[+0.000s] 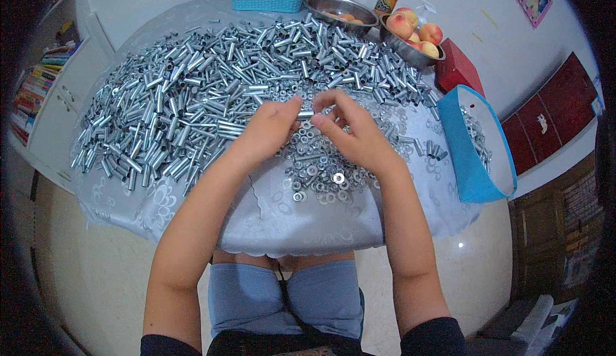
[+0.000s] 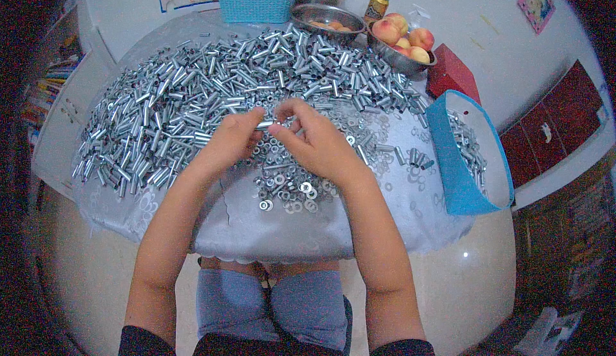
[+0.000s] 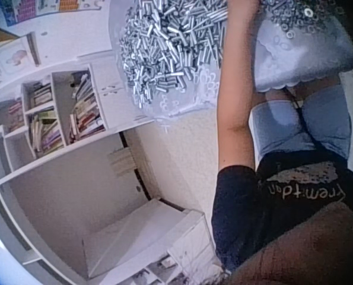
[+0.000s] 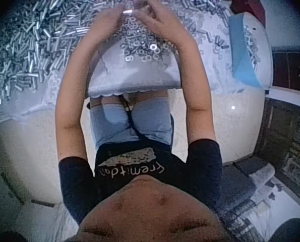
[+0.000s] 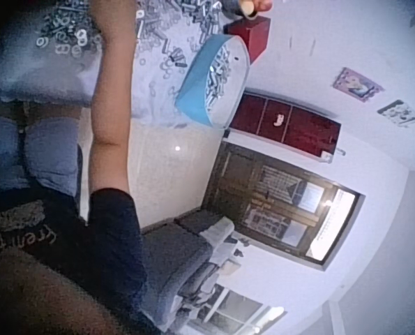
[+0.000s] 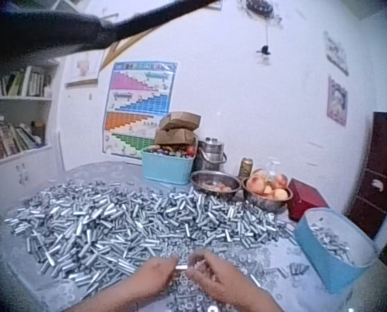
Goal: The person sits at a table covered with metal hardware and repeatedly picks up cylindrical metal pieces and washers. They insert the washers into the cylindrical pieces by hand and place the assembled units into a blue container on the right side of the table.
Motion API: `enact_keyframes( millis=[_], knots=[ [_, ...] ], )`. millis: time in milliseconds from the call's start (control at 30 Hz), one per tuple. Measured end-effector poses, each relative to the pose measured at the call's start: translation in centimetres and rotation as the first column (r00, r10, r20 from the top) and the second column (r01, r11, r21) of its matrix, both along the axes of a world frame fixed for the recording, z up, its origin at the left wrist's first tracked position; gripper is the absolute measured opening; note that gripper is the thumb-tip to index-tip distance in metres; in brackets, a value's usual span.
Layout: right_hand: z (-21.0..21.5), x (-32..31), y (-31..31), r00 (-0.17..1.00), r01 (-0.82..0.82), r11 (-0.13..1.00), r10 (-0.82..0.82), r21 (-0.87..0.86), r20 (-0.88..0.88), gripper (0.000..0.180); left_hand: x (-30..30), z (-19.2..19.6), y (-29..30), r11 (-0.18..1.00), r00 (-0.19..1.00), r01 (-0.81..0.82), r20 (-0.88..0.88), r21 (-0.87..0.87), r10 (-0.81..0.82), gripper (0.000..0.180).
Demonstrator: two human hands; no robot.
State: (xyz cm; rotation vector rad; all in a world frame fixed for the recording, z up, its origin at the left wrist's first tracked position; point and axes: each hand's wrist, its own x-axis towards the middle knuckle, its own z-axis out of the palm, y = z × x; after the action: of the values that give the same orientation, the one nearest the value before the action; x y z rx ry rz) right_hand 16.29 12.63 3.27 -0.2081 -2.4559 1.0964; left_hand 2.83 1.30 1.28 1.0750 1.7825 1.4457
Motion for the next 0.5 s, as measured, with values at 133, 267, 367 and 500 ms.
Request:
enact_keyframes(
  millis=[133,267,367,500],
  knots=[
    [0.3,0.2,0.4,0.984,0.021,0.994,-0.001,-0.106,0.181,0.027,0.5,0.2,-0.2,1.000,1.000,0.003,0.002,-0.010,-0.002,0.050],
    [0.1,0.1,-0.2,1.000,0.004,0.998,-0.002,-0.057,0.019,0.025,0.3,0.5,-0.2,0.999,0.999,0.014,-0.038,-0.033,-0.015,0.049],
    [0.6,0.1,-0.4,0.994,0.016,0.990,-0.001,-0.139,0.106,0.020,0.0,0.4,-0.3,1.000,0.998,-0.019,-0.062,-0.005,0.018,0.049],
    [0.2,0.0,-0.2,0.998,-0.024,0.999,0.026,-0.031,0.058,0.028,0.3,1.0,-0.5,0.998,0.995,-0.066,0.074,-0.009,0.066,0.048]
  ],
)
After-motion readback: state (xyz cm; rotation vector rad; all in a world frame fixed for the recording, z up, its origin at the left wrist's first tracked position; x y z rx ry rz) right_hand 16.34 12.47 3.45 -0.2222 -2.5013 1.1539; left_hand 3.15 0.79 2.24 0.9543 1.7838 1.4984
